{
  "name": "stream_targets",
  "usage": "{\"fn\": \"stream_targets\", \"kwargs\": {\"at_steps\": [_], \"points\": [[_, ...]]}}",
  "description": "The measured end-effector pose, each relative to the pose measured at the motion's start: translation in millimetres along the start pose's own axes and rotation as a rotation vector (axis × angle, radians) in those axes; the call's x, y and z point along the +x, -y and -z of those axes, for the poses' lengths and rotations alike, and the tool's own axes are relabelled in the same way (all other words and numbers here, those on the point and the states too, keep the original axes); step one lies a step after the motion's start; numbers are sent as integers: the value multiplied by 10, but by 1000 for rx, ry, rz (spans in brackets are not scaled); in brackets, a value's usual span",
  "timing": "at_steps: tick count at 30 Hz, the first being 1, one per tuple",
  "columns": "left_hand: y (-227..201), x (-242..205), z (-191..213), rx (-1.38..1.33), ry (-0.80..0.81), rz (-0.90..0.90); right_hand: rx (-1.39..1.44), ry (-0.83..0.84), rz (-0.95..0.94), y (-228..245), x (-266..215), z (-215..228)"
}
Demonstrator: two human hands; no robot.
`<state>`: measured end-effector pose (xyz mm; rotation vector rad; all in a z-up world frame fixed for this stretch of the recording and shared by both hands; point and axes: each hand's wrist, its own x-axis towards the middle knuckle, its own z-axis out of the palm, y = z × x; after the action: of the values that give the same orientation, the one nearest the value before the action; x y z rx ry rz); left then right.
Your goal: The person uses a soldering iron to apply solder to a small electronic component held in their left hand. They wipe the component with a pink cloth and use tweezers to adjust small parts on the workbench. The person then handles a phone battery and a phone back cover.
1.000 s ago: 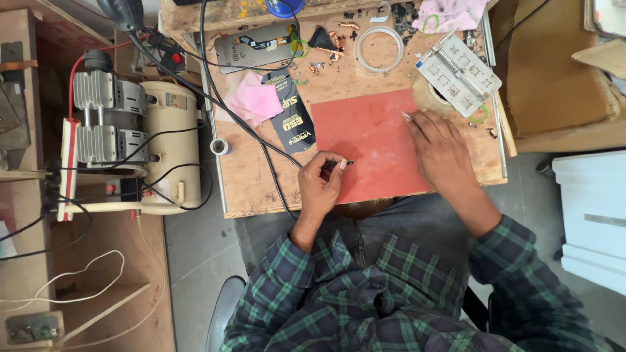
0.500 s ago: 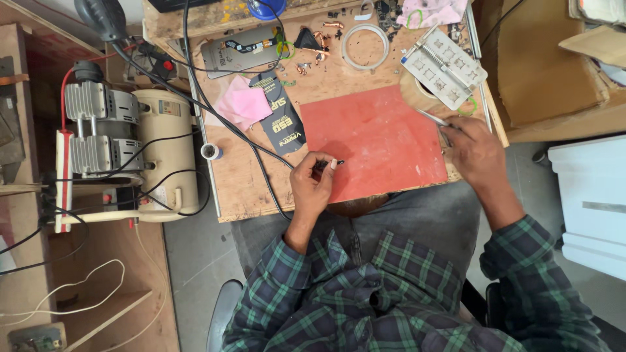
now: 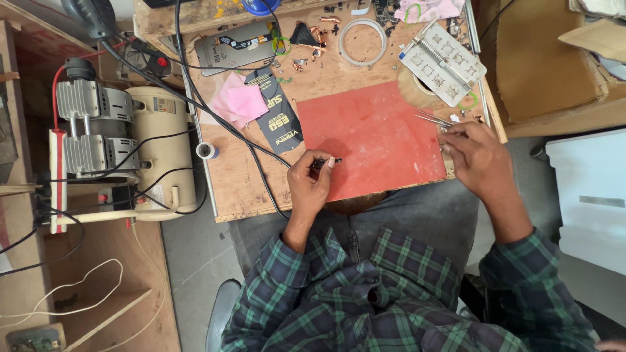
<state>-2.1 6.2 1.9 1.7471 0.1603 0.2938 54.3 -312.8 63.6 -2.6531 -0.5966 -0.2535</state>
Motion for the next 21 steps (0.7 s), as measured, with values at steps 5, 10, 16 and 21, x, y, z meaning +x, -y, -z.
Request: {"fn": "stream_targets", "kwargs": {"at_steps": [5, 10, 16, 21], "points": [[-11, 3, 3, -10, 12, 0, 38, 32, -18, 12, -25, 34], [-14, 2, 3, 1, 8, 1, 35, -22, -104, -23, -63, -29], [-13, 0, 1, -2, 2, -25, -56, -90, -182, -134, -125, -59], [-15, 3, 4, 11, 1, -7, -125, -109, -114, -173, -139, -66]]}}
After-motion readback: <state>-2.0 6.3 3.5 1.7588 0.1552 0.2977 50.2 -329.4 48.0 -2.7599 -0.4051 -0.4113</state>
